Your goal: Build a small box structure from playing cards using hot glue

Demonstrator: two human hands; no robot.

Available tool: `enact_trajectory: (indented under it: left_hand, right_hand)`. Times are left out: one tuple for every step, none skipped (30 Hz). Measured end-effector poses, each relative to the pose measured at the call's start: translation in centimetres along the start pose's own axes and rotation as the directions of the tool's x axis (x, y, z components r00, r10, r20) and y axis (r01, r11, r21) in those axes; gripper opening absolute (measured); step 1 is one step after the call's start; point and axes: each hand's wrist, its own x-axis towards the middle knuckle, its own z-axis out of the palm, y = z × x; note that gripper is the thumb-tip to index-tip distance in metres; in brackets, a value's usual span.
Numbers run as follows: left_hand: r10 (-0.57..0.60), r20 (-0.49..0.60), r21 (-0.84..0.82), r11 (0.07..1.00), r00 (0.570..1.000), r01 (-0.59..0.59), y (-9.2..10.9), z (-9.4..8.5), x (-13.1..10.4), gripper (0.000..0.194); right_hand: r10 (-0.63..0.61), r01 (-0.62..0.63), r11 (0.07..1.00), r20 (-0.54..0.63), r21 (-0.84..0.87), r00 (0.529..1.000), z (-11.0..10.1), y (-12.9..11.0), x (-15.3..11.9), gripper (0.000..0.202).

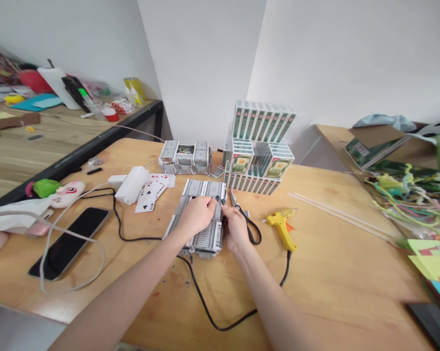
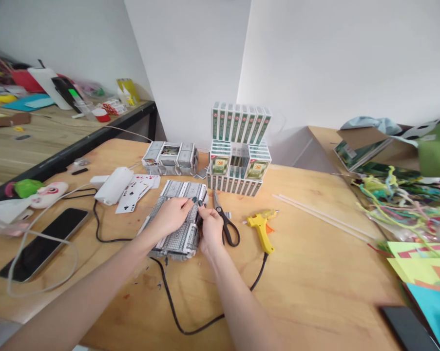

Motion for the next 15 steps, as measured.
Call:
enact_trajectory:
  left_hand:
    - [-0.001, -0.001, 0.0, 1.0, 1.0, 0.001, 0.0, 0.0, 0.0, 0.039]
    - [-0.002, -0.002, 0.0, 1.0, 1.0, 0.002, -0.01, 0.0, 0.0, 0.039]
    - [-0.001, -0.003, -0.001, 1.0, 1.0, 0.001, -0.01, 0.0, 0.01, 0.039]
    - [0.0, -0.004, -0.002, 1.0, 1.0, 0.0, -0.01, 0.0, 0.01, 0.039]
    - [0.002, -0.004, -0.004, 1.0, 1.0, -0.002, -0.01, 0.0, 0.01, 0.039]
    - [0.002, -0.005, -0.005, 1.0, 1.0, -0.002, -0.01, -0.01, 0.01, 0.039]
    - [0.001, -0.005, -0.007, 1.0, 1.0, -0.001, -0.02, -0.01, 0.0, 0.039]
    - [-0.002, -0.004, -0.008, 1.0, 1.0, 0.002, -0.03, -0.01, -0.01, 0.038]
    - [-0.004, -0.004, -0.01, 1.0, 1.0, 0.004, -0.04, -0.02, -0.02, 0.038]
    - [-0.007, -0.005, -0.011, 1.0, 1.0, 0.007, -0.05, -0.03, -0.03, 0.038]
    - [-0.007, -0.007, -0.014, 1.0, 1.0, 0.006, -0.06, -0.04, -0.04, 0.038]
    - [-0.005, -0.009, -0.016, 1.0, 1.0, 0.005, -0.06, -0.05, -0.04, 0.038]
    - [-0.003, -0.012, -0.018, 1.0, 1.0, 0.003, -0.07, -0.06, -0.05, 0.038]
    - [-0.001, -0.014, -0.019, 1.0, 1.0, 0.001, -0.06, -0.07, -0.05, 0.038]
    - [0.0, -0.014, -0.02, 1.0, 1.0, 0.0, -0.05, -0.08, -0.06, 0.038]
  right_hand:
    - [0.004, -0.004, 1.0, -0.002, -0.001, 1.0, -0.03, 0.05, 0.01, 0.033]
    - [0.011, -0.011, 1.0, -0.004, -0.003, 1.0, -0.07, 0.1, 0.03, 0.032]
    - [0.02, -0.02, 1.0, -0.004, -0.003, 1.0, -0.1, 0.13, 0.04, 0.031]
    - [0.029, -0.029, 1.0, -0.001, -0.003, 1.0, -0.14, 0.15, 0.06, 0.029]
    - [0.037, -0.037, 0.999, 0.006, -0.003, 0.999, -0.17, 0.15, 0.09, 0.027]
    - [0.045, -0.045, 0.999, 0.018, -0.002, 0.999, -0.19, 0.12, 0.12, 0.024]
    - [0.052, -0.052, 0.999, 0.033, -0.002, 0.998, -0.22, 0.07, 0.15, 0.022]
    - [0.06, -0.06, 0.998, 0.049, 0.0, 0.997, -0.24, 0.0, 0.19, 0.02]
    - [0.068, -0.068, 0.998, 0.065, 0.003, 0.996, -0.25, -0.07, 0.23, 0.019]
    - [0.074, -0.075, 0.997, 0.076, 0.006, 0.994, -0.27, -0.14, 0.27, 0.018]
    - [0.079, -0.08, 0.997, 0.086, 0.01, 0.993, -0.28, -0.21, 0.31, 0.018]
    - [0.085, -0.086, 0.996, 0.095, 0.013, 0.992, -0.3, -0.28, 0.34, 0.018]
    - [0.089, -0.091, 0.996, 0.102, 0.016, 0.991, -0.31, -0.34, 0.36, 0.018]
    - [0.093, -0.095, 0.995, 0.107, 0.018, 0.99, -0.32, -0.4, 0.39, 0.017]
    - [0.097, -0.1, 0.995, 0.11, 0.02, 0.989, -0.34, -0.44, 0.41, 0.017]
